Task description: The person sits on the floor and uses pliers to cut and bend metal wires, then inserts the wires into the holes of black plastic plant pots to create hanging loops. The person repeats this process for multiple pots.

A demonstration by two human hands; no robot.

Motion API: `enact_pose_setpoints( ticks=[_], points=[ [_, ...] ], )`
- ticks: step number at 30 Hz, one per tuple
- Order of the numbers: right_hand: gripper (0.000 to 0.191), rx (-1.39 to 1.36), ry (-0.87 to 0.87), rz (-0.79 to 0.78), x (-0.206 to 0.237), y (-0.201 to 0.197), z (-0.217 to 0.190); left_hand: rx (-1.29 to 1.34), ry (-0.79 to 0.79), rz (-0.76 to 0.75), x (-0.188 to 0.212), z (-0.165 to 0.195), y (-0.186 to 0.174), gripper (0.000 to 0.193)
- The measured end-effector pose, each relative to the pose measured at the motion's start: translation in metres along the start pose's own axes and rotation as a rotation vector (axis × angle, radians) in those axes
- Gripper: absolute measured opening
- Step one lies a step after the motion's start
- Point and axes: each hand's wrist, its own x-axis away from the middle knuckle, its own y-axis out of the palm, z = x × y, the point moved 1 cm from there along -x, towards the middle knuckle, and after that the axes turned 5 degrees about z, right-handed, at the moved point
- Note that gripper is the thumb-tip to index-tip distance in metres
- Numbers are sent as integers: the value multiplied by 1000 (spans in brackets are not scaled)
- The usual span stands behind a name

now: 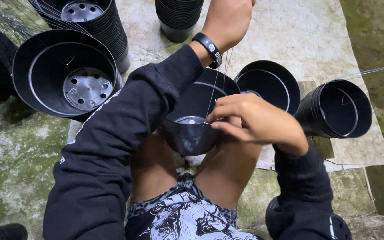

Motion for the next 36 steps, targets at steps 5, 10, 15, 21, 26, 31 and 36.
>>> enact_pose_setpoints(
  ticks=[5,10,15,21,26,31,36],
  points=[
    [19,-207,-173,-249,-28,-13,29,54,80,63,-5,12,1,19],
    [27,-264,47,-430,-50,-5,51,204,-91,52,-9,28,-2,21],
    [28,-342,202,-473,-60,-1,55,289,-121,68,-11,41,-5,25],
    [25,-362,222,-389,-57,2,45,331,-194,71,-7,54,-10,29],
    [24,-152,129,-87,-24,3,24,317,-175,116,-6,53,-19,31],
    [12,-107,20,247,13,16,-3,261,-168,110,0,48,-20,33],
    [22,204,16,492,29,44,-25,250,-96,139,0,38,-15,31]
  ],
)
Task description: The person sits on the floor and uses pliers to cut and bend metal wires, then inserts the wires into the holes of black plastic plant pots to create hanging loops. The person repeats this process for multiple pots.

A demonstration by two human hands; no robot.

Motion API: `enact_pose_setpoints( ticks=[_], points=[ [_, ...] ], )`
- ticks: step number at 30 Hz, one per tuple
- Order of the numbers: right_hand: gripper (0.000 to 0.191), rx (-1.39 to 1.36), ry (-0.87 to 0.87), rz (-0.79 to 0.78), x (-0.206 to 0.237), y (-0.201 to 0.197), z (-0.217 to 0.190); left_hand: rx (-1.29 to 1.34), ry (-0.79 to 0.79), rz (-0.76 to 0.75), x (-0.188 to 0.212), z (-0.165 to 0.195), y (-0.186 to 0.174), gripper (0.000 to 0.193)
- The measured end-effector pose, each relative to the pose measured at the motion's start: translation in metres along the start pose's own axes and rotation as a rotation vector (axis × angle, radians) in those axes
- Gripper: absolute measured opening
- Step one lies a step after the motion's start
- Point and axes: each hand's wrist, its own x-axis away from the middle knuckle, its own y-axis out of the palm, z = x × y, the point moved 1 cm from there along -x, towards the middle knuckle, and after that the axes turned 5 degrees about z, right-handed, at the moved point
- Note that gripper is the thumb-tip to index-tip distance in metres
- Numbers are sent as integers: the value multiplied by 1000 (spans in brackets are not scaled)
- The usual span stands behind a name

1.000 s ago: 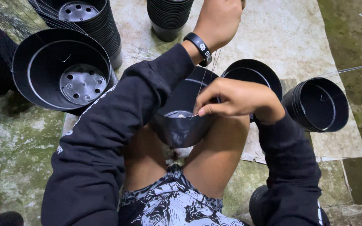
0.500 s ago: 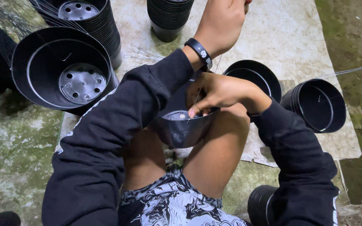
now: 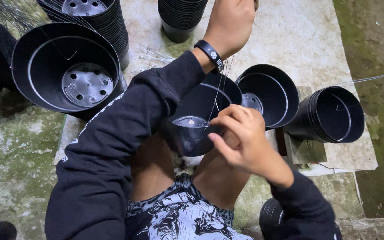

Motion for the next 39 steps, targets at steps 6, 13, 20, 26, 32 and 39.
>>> enact_pose_setpoints(
  ticks=[6,13,20,26,32,39],
  points=[
    [30,105,27,234,20,34,-13,32,-7,-17,6,-17,4,29],
    [25,139,29,371,27,59,-10,48,101,-41,7,-27,5,25],
    [17,45,22,359,23,64,-6,-52,-50,26,4,4,7,35],
    [12,-39,55,315,18,60,-11,-2,0,22,1,27,1,34],
    [13,-99,57,256,16,55,-11,40,-51,7,1,33,-2,33],
    [16,-28,45,297,21,52,-7,1,26,24,0,21,-9,25]
  ],
)
